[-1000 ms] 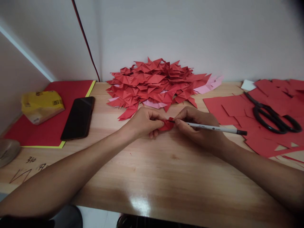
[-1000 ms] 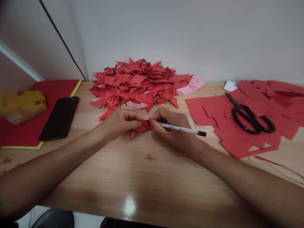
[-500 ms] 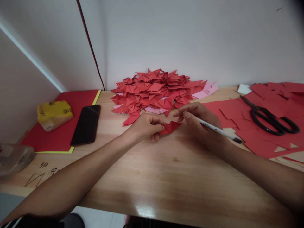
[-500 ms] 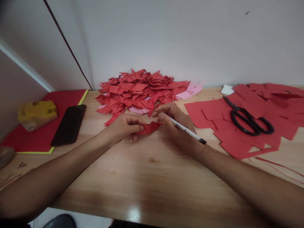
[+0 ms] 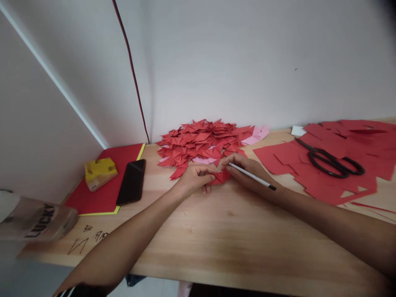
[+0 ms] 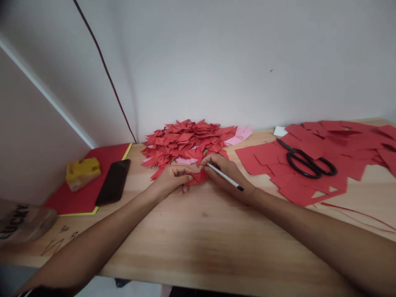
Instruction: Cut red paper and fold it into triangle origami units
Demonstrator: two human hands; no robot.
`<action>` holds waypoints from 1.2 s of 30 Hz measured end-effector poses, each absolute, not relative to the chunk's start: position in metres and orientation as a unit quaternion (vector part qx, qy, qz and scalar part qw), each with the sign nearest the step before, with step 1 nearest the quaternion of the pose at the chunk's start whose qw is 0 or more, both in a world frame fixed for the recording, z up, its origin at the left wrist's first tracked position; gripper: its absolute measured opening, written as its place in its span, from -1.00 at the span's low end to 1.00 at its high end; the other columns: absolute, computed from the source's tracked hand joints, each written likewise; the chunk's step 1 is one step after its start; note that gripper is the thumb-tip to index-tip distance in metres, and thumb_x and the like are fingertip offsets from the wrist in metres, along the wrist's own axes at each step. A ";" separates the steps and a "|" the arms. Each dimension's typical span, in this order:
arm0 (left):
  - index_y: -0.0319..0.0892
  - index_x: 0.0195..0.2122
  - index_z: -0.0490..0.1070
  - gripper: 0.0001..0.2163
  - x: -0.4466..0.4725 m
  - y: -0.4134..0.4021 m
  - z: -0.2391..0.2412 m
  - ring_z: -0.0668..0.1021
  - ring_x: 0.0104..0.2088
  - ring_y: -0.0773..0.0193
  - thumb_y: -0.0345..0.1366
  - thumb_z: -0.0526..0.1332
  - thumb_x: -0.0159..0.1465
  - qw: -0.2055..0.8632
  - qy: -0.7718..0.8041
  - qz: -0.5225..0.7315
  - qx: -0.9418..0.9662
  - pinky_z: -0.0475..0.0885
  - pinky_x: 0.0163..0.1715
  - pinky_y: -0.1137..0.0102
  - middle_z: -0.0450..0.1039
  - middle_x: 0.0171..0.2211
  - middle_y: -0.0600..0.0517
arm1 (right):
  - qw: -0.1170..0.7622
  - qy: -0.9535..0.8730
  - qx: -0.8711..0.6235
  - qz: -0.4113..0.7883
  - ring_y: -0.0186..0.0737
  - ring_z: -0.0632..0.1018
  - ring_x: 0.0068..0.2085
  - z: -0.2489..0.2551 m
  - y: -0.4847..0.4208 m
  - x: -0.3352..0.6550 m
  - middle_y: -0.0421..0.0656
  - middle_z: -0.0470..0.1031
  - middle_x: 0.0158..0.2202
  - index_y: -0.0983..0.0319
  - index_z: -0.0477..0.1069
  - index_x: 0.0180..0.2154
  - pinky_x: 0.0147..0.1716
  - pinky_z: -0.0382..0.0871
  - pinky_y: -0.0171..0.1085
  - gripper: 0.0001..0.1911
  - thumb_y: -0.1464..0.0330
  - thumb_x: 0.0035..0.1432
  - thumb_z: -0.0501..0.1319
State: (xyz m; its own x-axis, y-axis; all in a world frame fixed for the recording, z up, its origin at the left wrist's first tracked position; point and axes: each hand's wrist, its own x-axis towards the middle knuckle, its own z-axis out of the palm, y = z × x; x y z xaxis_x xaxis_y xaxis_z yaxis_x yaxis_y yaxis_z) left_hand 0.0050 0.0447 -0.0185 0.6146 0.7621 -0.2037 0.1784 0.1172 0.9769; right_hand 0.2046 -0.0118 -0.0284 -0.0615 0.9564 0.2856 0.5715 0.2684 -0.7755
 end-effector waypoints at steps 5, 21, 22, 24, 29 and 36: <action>-0.35 -0.19 0.50 -0.72 0.006 0.044 -0.019 0.41 -0.70 0.44 -0.33 0.31 0.07 0.650 0.369 0.261 0.611 0.33 -0.66 0.55 0.41 -0.66 0.08 | 0.419 -0.697 -0.536 0.226 -0.21 0.51 -0.30 -0.034 -0.008 0.208 -0.15 0.55 -0.25 0.18 0.41 -0.18 -0.27 0.35 -0.23 -0.80 0.30 0.21 0.09; -0.30 -0.36 0.46 -0.82 -0.005 0.041 -0.009 0.43 -0.68 0.42 -0.33 0.36 0.05 0.585 0.398 0.323 0.629 0.30 -0.66 0.54 0.43 -0.62 0.05 | 0.530 -0.632 -0.518 0.225 -0.10 0.54 -0.22 -0.039 -0.003 0.212 -0.09 0.53 -0.26 0.19 0.37 -0.24 -0.20 0.39 -0.14 -0.80 0.21 0.19 0.10; -0.30 -0.36 0.46 -0.83 -0.008 0.043 -0.003 0.43 -0.68 0.41 -0.34 0.35 0.05 0.572 0.407 0.320 0.636 0.29 -0.66 0.54 0.42 -0.64 0.05 | 0.532 -0.631 -0.520 0.222 -0.10 0.54 -0.23 -0.037 -0.003 0.212 -0.09 0.53 -0.27 0.19 0.37 -0.25 -0.20 0.39 -0.14 -0.80 0.21 0.19 0.10; -0.32 -0.32 0.49 -0.85 -0.015 0.047 0.012 0.40 -0.69 0.46 -0.36 0.32 0.09 0.529 0.416 0.322 0.666 0.27 -0.65 0.56 0.42 -0.64 0.07 | 0.522 -0.632 -0.530 0.217 -0.09 0.54 -0.24 -0.033 -0.006 0.211 -0.10 0.53 -0.28 0.19 0.37 -0.25 -0.21 0.38 -0.14 -0.80 0.22 0.18 0.10; -0.31 -0.21 0.52 -0.81 -0.025 0.079 0.057 0.39 -0.66 0.49 -0.38 0.26 0.15 0.474 0.408 0.388 0.677 0.29 -0.58 0.58 0.41 -0.63 0.11 | 0.489 -0.653 -0.535 0.220 -0.09 0.53 -0.19 -0.025 -0.012 0.209 -0.05 0.53 -0.20 0.22 0.39 -0.22 -0.16 0.34 -0.14 -0.77 0.25 0.19 0.05; -0.31 -0.32 0.49 -0.84 -0.028 0.150 0.073 0.34 -0.68 0.52 -0.46 0.33 0.04 0.407 0.463 0.461 0.639 0.26 -0.63 0.57 0.36 -0.61 0.16 | 0.478 -0.655 -0.543 0.218 -0.18 0.47 -0.37 -0.031 -0.009 0.209 -0.15 0.49 -0.36 0.19 0.39 -0.26 -0.35 0.32 -0.24 -0.76 0.22 0.17 0.05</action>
State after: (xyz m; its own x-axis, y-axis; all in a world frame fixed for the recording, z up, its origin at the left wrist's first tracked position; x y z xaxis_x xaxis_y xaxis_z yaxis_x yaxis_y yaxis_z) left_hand -0.0282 0.1498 0.0735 0.1466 0.9662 0.2122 0.2166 -0.2406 0.9461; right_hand 0.2088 -0.0087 -0.0307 0.0462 0.9197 0.3898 0.5028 0.3158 -0.8047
